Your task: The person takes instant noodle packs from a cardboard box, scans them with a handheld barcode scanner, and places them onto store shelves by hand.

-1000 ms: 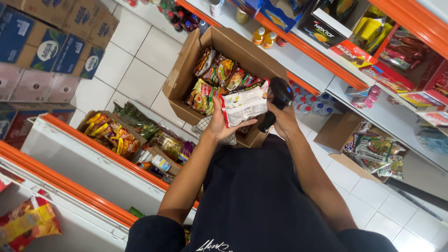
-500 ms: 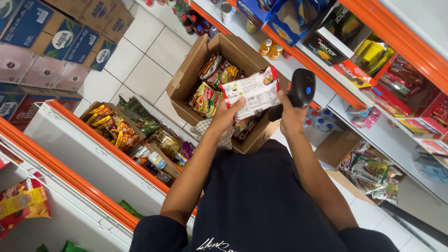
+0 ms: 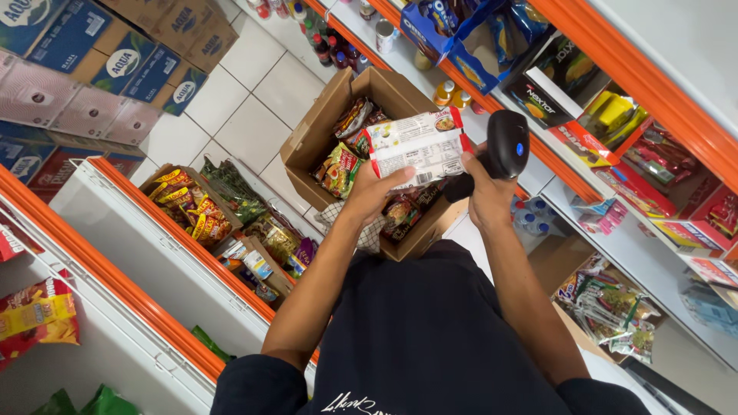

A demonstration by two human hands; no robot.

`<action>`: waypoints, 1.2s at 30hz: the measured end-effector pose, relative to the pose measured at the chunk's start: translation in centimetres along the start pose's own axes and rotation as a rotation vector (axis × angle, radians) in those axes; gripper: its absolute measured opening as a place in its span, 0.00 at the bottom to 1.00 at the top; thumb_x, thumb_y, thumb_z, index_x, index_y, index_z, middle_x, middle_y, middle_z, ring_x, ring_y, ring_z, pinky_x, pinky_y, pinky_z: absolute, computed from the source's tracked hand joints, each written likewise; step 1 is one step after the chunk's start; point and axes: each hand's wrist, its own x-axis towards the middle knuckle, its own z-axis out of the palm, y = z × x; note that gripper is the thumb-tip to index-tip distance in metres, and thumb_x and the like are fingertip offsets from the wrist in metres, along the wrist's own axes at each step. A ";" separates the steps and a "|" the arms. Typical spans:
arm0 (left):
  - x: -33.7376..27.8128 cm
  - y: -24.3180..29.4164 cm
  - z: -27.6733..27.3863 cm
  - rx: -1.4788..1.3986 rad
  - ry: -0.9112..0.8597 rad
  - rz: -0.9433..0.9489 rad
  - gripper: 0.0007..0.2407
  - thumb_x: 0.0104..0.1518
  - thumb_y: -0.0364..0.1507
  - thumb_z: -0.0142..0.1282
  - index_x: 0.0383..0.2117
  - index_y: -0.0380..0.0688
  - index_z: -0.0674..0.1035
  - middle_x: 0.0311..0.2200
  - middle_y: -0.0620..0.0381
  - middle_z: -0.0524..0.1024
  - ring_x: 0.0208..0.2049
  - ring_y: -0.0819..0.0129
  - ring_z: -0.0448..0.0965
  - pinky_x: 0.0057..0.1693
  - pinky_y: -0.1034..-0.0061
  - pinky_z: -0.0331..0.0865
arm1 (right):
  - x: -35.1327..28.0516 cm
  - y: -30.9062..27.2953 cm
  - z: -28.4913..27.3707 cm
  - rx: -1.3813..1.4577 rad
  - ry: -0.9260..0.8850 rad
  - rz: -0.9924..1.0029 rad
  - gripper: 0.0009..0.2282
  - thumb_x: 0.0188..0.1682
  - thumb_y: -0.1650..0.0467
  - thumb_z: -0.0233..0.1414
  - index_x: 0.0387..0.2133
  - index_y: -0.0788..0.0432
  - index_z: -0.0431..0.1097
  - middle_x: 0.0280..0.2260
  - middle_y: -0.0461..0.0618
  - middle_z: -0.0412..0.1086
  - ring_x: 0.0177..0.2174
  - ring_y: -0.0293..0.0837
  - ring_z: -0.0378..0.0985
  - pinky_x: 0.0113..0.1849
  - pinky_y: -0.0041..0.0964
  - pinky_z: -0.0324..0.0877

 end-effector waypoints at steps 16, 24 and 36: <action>2.3 1.6 -0.4 -0.162 0.183 0.210 0.18 0.60 0.24 0.59 0.55 0.29 0.72 0.50 0.45 0.78 0.49 0.61 0.80 0.55 0.67 0.76 | -4.4 -4.7 1.2 -0.816 -0.542 0.023 0.17 0.44 0.65 0.65 0.43 0.61 0.75 0.35 0.51 0.79 0.34 0.41 0.80 0.39 0.37 0.74; 2.1 1.8 0.4 -0.098 0.197 0.227 0.17 0.60 0.26 0.60 0.54 0.30 0.73 0.51 0.47 0.78 0.50 0.65 0.80 0.58 0.70 0.73 | -4.5 -6.0 2.0 -0.777 -0.558 -0.037 0.16 0.45 0.66 0.64 0.44 0.62 0.74 0.36 0.50 0.79 0.35 0.39 0.80 0.39 0.36 0.74; -0.9 3.7 8.8 0.353 0.206 0.478 0.19 0.62 0.30 0.60 0.55 0.29 0.74 0.49 0.45 0.80 0.48 0.67 0.80 0.56 0.74 0.73 | -1.8 -4.0 1.7 -0.415 -0.179 -0.142 0.15 0.48 0.74 0.66 0.46 0.66 0.72 0.39 0.49 0.74 0.37 0.37 0.75 0.42 0.34 0.73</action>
